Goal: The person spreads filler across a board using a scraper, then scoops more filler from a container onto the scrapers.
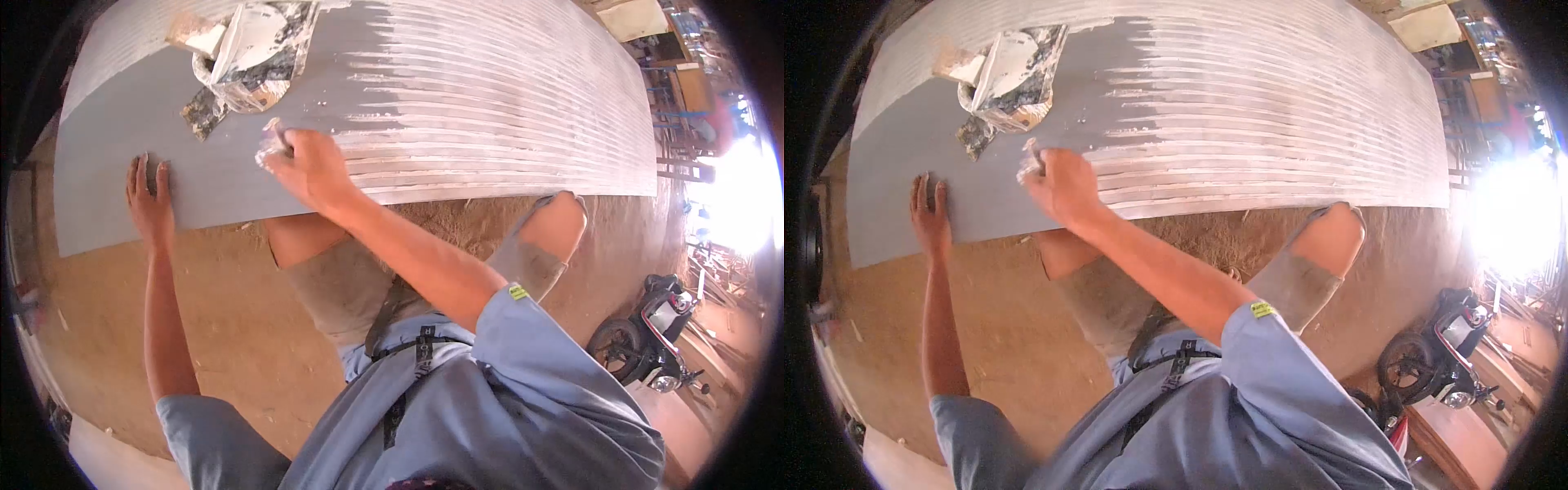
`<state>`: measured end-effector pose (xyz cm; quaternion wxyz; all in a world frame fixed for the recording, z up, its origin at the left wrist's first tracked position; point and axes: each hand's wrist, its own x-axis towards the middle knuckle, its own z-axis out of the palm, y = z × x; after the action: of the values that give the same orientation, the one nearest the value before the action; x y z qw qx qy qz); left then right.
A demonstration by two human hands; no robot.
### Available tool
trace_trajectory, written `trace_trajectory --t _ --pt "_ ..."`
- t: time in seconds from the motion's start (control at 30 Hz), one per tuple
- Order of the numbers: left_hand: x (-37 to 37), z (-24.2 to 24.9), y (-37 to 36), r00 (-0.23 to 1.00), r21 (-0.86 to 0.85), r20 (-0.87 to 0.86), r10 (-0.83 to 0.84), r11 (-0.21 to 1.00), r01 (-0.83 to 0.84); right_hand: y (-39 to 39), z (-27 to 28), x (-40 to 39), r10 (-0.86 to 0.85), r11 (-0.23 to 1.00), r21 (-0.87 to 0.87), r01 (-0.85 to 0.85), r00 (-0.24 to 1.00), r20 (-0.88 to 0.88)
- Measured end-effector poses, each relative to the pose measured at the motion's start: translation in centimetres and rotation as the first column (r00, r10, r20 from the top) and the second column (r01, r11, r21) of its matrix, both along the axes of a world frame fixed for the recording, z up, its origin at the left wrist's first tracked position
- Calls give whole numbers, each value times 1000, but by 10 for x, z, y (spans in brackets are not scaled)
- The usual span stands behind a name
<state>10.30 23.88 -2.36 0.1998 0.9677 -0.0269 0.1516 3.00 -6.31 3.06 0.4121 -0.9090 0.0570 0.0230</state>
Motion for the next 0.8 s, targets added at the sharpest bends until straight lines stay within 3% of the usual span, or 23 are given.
trace_trajectory --t 0.03,0.1,0.13,0.2,0.23,0.27,0.33,0.4,0.47,0.5,0.57,0.67,0.8 --pt "0 0 0 1000 -4 16 -12 1000 12 -4 13 -7 -12 1000 -4 12 1000 16" --pt "3 -6 4 1000 -14 25 -7 1000 8 -26 36 -31 -49 945 313 93 988 -144" --pt "5 -10 7 999 -27 30 -33 999 34 -49 40 -48 -104 939 319 133 989 -107" --pt "10 -16 13 998 -59 34 -52 997 54 -111 48 -81 -217 914 270 303 927 -304" --pt "6 -12 10 997 -56 47 -55 997 58 -144 41 -101 -323 900 273 339 941 -104" --pt "6 -11 11 996 -65 60 -62 996 66 -177 55 -114 -449 841 198 504 854 -264" --pt "12 -15 23 991 85 21 -129 988 127 -252 37 -144 -558 829 42 558 830 -20" --pt "20 -16 45 977 137 0 -215 967 213 -327 20 -163 -605 786 -158 598 796 5" --pt "19 -9 50 955 188 -33 -296 936 297 -411 -38 -184 -519 667 -445 598 801 298" --pt "14 -3 44 958 181 -35 -283 941 285 -422 -35 -186 -522 664 -449 598 801 295" --pt "15 0 42 960 169 -42 -278 945 281 -432 -24 -185 -678 538 -587 605 725 125" --pt "15 -5 46 962 146 -42 -270 951 274 -414 -11 -175 -696 473 -658 586 706 129" --pt "18 0 40 956 80 -56 -289 953 293 -390 -19 -158 -604 563 -563 605 766 219"
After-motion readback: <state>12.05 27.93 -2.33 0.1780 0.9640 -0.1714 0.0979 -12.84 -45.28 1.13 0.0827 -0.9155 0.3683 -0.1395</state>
